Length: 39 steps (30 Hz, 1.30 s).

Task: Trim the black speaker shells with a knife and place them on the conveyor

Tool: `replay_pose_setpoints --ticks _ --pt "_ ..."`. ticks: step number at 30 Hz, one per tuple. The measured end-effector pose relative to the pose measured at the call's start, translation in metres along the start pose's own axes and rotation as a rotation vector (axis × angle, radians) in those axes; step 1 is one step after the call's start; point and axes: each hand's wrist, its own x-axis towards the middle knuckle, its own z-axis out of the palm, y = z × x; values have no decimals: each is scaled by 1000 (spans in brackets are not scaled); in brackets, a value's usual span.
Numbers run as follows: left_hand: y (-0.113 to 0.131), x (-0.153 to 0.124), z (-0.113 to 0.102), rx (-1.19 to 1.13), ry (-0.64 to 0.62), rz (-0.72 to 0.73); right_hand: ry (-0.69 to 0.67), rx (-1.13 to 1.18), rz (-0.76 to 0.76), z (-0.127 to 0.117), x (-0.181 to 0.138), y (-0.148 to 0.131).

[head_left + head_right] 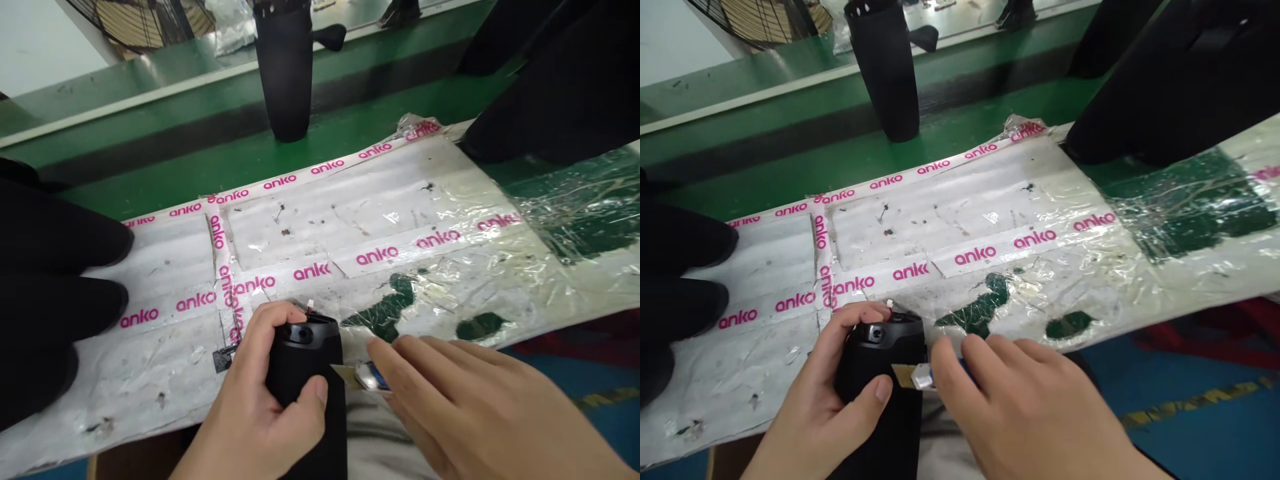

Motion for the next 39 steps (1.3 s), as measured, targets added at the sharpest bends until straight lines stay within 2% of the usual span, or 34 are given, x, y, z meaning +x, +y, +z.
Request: replay_pose_setpoints --ticks 5,10,17,25,34,39 --pt "-8 0 -1 -22 17 59 35 53 -9 14 26 -9" --pt "-10 1 -1 -45 4 54 22 78 -19 19 24 -5" --pt "-12 3 -2 -53 -3 99 -20 47 -78 9 29 0" --pt "-13 5 -11 -24 -82 130 -32 64 -35 13 30 -4" --pt "-9 9 -8 64 -35 256 -92 -5 27 13 28 -10" --pt "-7 11 -5 109 -51 249 -93 -44 41 13 23 -15"
